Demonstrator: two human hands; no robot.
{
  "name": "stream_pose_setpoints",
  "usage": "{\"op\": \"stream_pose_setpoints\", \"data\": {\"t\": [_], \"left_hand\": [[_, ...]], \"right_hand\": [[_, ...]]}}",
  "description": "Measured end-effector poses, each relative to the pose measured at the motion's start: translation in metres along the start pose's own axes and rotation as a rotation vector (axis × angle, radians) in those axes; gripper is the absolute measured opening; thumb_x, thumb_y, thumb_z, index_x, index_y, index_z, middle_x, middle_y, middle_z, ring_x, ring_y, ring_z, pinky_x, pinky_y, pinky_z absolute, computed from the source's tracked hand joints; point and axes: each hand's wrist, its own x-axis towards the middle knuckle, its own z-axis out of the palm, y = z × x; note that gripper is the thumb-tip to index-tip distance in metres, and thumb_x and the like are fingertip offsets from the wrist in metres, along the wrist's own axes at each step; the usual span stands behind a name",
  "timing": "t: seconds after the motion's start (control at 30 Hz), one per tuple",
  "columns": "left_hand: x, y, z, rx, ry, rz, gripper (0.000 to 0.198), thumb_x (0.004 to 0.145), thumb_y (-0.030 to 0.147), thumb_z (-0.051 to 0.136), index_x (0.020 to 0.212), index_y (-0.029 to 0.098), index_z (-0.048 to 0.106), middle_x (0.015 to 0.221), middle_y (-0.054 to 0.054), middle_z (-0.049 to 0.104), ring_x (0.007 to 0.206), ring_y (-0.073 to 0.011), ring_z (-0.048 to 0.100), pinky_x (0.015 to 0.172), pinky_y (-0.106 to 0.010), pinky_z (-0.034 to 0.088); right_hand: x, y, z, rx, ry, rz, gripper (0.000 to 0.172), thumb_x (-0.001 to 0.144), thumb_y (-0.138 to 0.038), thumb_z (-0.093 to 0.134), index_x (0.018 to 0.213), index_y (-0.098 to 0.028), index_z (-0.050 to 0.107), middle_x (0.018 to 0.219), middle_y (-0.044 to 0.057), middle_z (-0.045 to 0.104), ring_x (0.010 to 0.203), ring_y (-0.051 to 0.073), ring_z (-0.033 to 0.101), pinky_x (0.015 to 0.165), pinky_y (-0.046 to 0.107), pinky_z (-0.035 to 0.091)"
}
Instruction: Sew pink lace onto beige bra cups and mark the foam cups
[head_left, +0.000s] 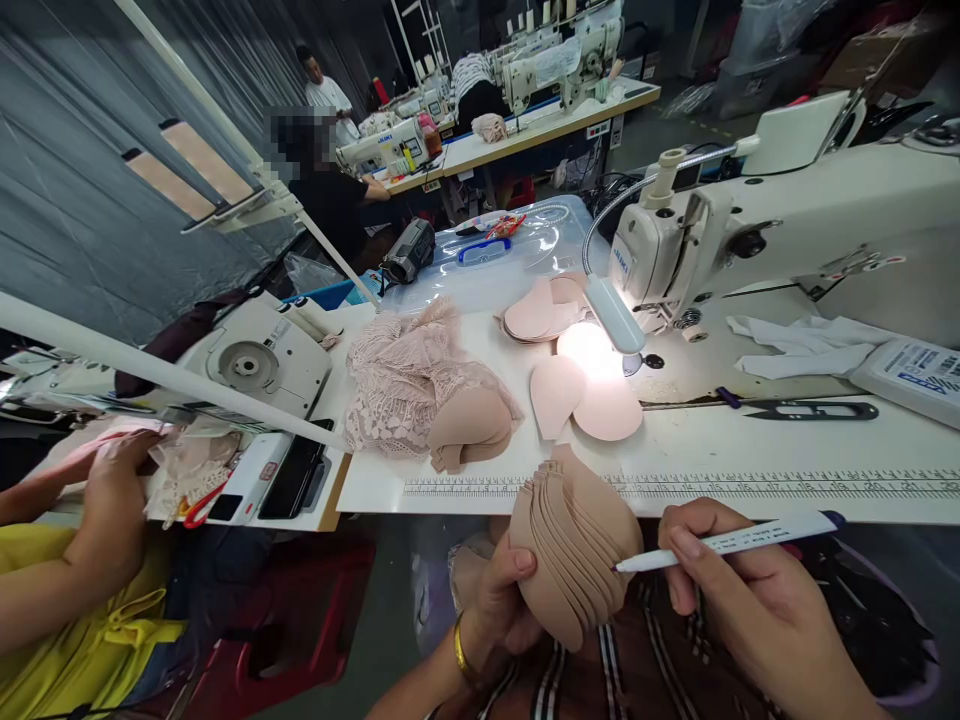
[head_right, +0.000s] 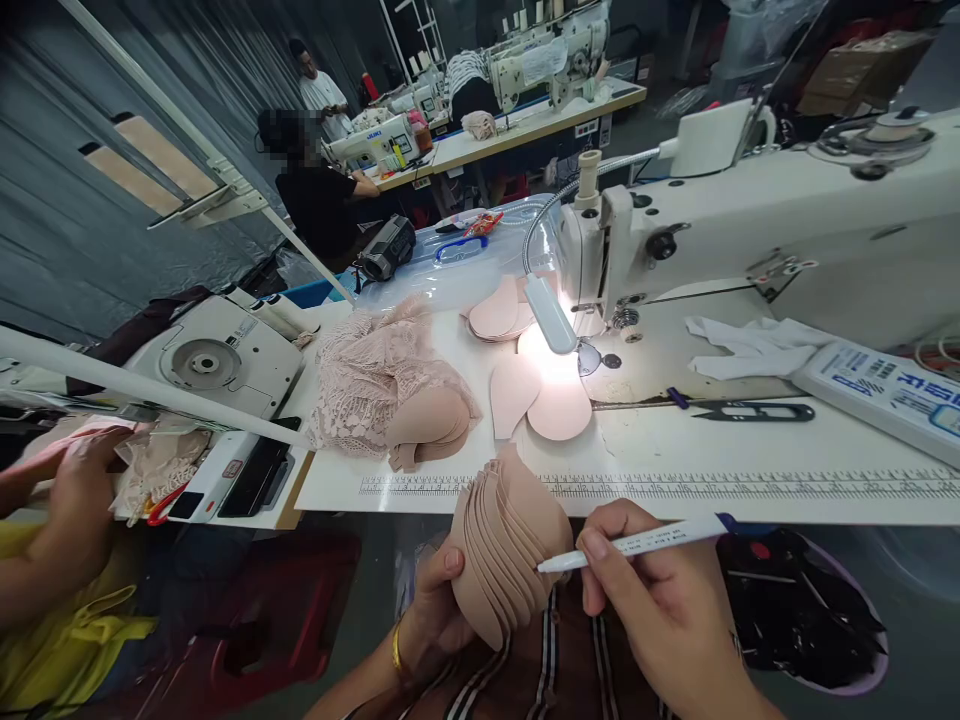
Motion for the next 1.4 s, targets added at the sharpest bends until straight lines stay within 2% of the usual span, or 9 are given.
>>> {"op": "stream_pose_setpoints", "data": {"t": [0.13, 0.27, 0.4, 0.6, 0.8, 0.97, 1.1, 1.23, 1.4], "left_hand": [[0.0, -0.002, -0.002, -0.02, 0.023, 0.001, 0.091, 0.073, 0.044, 0.087, 0.153, 0.017, 0.051, 0.111, -0.014, 0.078, 0.097, -0.0318, 0.075, 0.078, -0.038, 0.061], [0.0, -0.003, -0.002, -0.011, 0.021, 0.001, 0.089, 0.073, 0.045, 0.087, 0.15, 0.017, 0.053, 0.111, -0.014, 0.078, 0.092, -0.0297, 0.076, 0.074, -0.036, 0.062], [0.0, -0.002, 0.0, -0.011, 0.01, 0.007, 0.089, 0.073, 0.045, 0.087, 0.151, 0.016, 0.053, 0.118, -0.014, 0.077, 0.099, -0.0302, 0.075, 0.08, -0.038, 0.062], [0.0, 0.001, 0.005, -0.001, 0.018, 0.005, 0.092, 0.073, 0.042, 0.087, 0.152, 0.014, 0.051, 0.118, -0.016, 0.077, 0.109, -0.0333, 0.073, 0.092, -0.042, 0.059], [-0.001, 0.001, 0.004, -0.016, 0.019, -0.009, 0.094, 0.072, 0.041, 0.087, 0.155, 0.015, 0.049, 0.125, -0.016, 0.075, 0.114, -0.0331, 0.071, 0.097, -0.042, 0.057], [-0.001, 0.001, 0.002, -0.005, 0.033, -0.008, 0.096, 0.071, 0.041, 0.088, 0.155, 0.014, 0.049, 0.125, -0.018, 0.075, 0.118, -0.037, 0.07, 0.101, -0.047, 0.055], [-0.001, 0.0, 0.001, 0.002, 0.029, -0.006, 0.096, 0.072, 0.041, 0.088, 0.155, 0.014, 0.048, 0.121, -0.017, 0.076, 0.117, -0.0375, 0.07, 0.101, -0.047, 0.056], [-0.001, 0.0, 0.001, 0.004, 0.047, -0.002, 0.094, 0.071, 0.042, 0.088, 0.152, 0.013, 0.051, 0.121, -0.018, 0.076, 0.114, -0.0374, 0.071, 0.096, -0.045, 0.058], [0.0, 0.001, 0.004, 0.004, 0.062, -0.032, 0.091, 0.069, 0.043, 0.089, 0.146, 0.008, 0.057, 0.131, -0.022, 0.072, 0.117, -0.0361, 0.07, 0.099, -0.045, 0.057]], "right_hand": [[0.0, 0.003, -0.001, -0.009, -0.085, -0.019, 0.041, 0.105, -0.046, 0.058, 0.07, -0.026, 0.065, 0.064, 0.001, 0.061, 0.065, 0.017, 0.059, 0.062, 0.026, 0.045], [0.0, -0.009, 0.006, 0.103, 0.009, 0.054, 0.039, 0.104, -0.051, 0.06, 0.074, -0.026, 0.064, 0.057, -0.001, 0.058, 0.06, 0.017, 0.053, 0.061, 0.027, 0.043], [-0.002, -0.021, 0.015, 0.033, 0.058, 0.039, 0.038, 0.101, -0.054, 0.063, 0.076, -0.026, 0.066, 0.059, -0.001, 0.058, 0.061, 0.018, 0.054, 0.062, 0.027, 0.045], [-0.003, -0.021, 0.017, 0.097, 0.019, 0.105, 0.034, 0.1, -0.053, 0.064, 0.079, -0.027, 0.066, 0.06, -0.001, 0.058, 0.063, 0.019, 0.055, 0.062, 0.029, 0.046], [-0.001, -0.024, 0.019, 0.024, 0.043, 0.075, 0.037, 0.1, -0.055, 0.064, 0.075, -0.027, 0.067, 0.061, 0.0, 0.059, 0.064, 0.019, 0.055, 0.062, 0.029, 0.047], [0.0, -0.024, 0.018, 0.096, 0.001, 0.106, 0.036, 0.1, -0.052, 0.064, 0.075, -0.027, 0.066, 0.058, 0.0, 0.058, 0.062, 0.019, 0.055, 0.063, 0.029, 0.046], [0.0, -0.022, 0.016, 0.043, -0.003, 0.039, 0.041, 0.101, -0.053, 0.063, 0.07, -0.025, 0.065, 0.055, 0.001, 0.059, 0.059, 0.019, 0.054, 0.062, 0.03, 0.043], [-0.001, -0.023, 0.017, 0.038, 0.0, 0.066, 0.036, 0.1, -0.053, 0.065, 0.075, -0.027, 0.067, 0.059, 0.001, 0.06, 0.061, 0.02, 0.056, 0.06, 0.03, 0.046], [-0.001, -0.023, 0.014, 0.003, -0.038, 0.006, 0.04, 0.102, -0.051, 0.062, 0.071, -0.026, 0.066, 0.056, 0.001, 0.059, 0.06, 0.019, 0.056, 0.064, 0.032, 0.044]]}}
